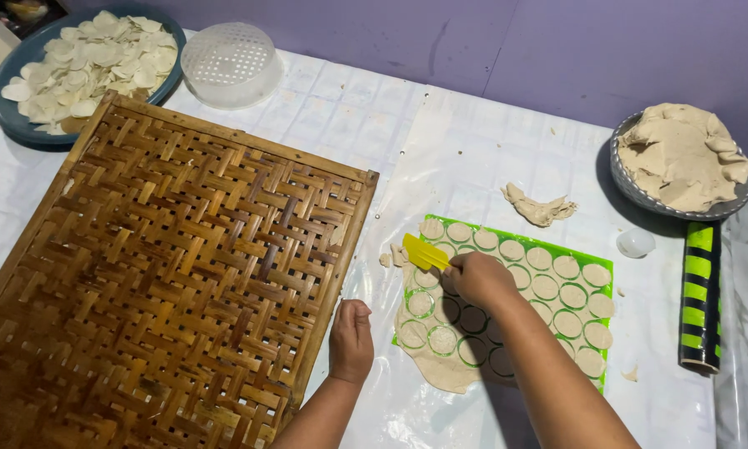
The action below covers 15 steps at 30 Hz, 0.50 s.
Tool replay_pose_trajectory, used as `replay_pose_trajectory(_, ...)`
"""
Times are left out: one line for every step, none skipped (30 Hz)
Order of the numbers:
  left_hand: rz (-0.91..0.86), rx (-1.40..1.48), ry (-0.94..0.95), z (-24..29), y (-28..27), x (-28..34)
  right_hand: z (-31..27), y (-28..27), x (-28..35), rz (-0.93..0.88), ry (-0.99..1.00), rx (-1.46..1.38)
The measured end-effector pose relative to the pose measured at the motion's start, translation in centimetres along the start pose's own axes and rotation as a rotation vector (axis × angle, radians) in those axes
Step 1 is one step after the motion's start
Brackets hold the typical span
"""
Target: Cutting small circles from a flattened piece of dough using a scraper and placing them onto a bamboo tray for drying or storage.
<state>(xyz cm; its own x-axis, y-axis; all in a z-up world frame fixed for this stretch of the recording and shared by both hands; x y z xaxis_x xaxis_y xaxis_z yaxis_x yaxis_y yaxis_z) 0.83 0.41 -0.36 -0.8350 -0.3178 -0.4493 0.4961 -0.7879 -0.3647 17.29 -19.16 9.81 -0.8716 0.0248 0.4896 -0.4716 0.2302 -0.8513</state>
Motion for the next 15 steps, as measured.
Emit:
replay_pose_trajectory(-0.003,0.000,0.000,-0.2,0.1,0.2,0.0,0.3,0.6,-0.001,0.003,-0.002)
replay_pose_trajectory(0.011,0.049,-0.064,-0.5,0.1,0.4,-0.1,0.5,1.2,0.016,-0.033,0.014)
replay_pose_trajectory(0.027,0.099,-0.128,-0.8,0.3,0.5,-0.2,0.7,1.7,0.036,-0.070,0.032)
replay_pose_trajectory(0.026,0.101,-0.127,-1.2,0.5,0.6,-0.4,0.4,3.0,0.037,-0.069,0.032)
replay_pose_trajectory(0.057,0.166,-0.136,-1.6,0.6,0.9,-0.6,0.1,4.4,0.026,-0.118,0.063)
replay_pose_trajectory(0.088,0.232,-0.144,-2.1,0.7,1.2,-0.8,-0.1,5.8,0.015,-0.167,0.094)
replay_pose_trajectory(0.090,0.232,-0.145,-2.0,0.7,1.0,-0.5,0.0,5.9,0.016,-0.168,0.096)
replay_pose_trajectory(0.091,0.193,-0.100,-1.9,0.7,0.8,-0.1,0.1,5.9,0.017,-0.180,0.090)
replay_pose_trajectory(0.090,0.152,-0.058,-1.7,0.6,0.8,0.2,0.4,6.2,0.014,-0.191,0.084)
replay_pose_trajectory(0.090,0.152,-0.063,-1.7,0.5,1.0,0.4,0.2,6.0,0.010,-0.190,0.086)
replay_pose_trajectory(0.078,0.128,-0.058,-1.7,0.5,0.9,0.5,0.0,5.7,0.054,-0.157,0.079)
replay_pose_trajectory(0.066,0.104,-0.053,-1.6,0.4,0.8,0.7,-0.3,5.4,0.098,-0.124,0.072)
replay_pose_trajectory(0.064,0.104,-0.052,-1.6,0.5,0.9,0.5,-0.5,5.0,0.098,-0.122,0.071)
replay_pose_trajectory(0.064,0.104,-0.049,-1.6,0.5,0.9,0.3,-0.8,4.6,0.127,-0.056,0.083)
replay_pose_trajectory(0.066,0.103,-0.044,-1.6,0.5,0.8,0.1,-1.1,4.2,0.158,0.008,0.094)
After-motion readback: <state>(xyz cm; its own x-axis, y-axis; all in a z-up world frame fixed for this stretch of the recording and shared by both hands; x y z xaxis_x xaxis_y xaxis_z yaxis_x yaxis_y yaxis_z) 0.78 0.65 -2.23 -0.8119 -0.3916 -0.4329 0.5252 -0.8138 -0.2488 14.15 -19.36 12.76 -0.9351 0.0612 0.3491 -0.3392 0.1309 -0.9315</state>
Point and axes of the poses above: each hand's wrist, its own x-axis away from the middle knuckle, its own y-axis out of the palm, z = x × y, the point moved 1 cm from there along -x, towards the middle knuckle, and after that the axes turned 13 degrees about y, right-handed, at the moved point
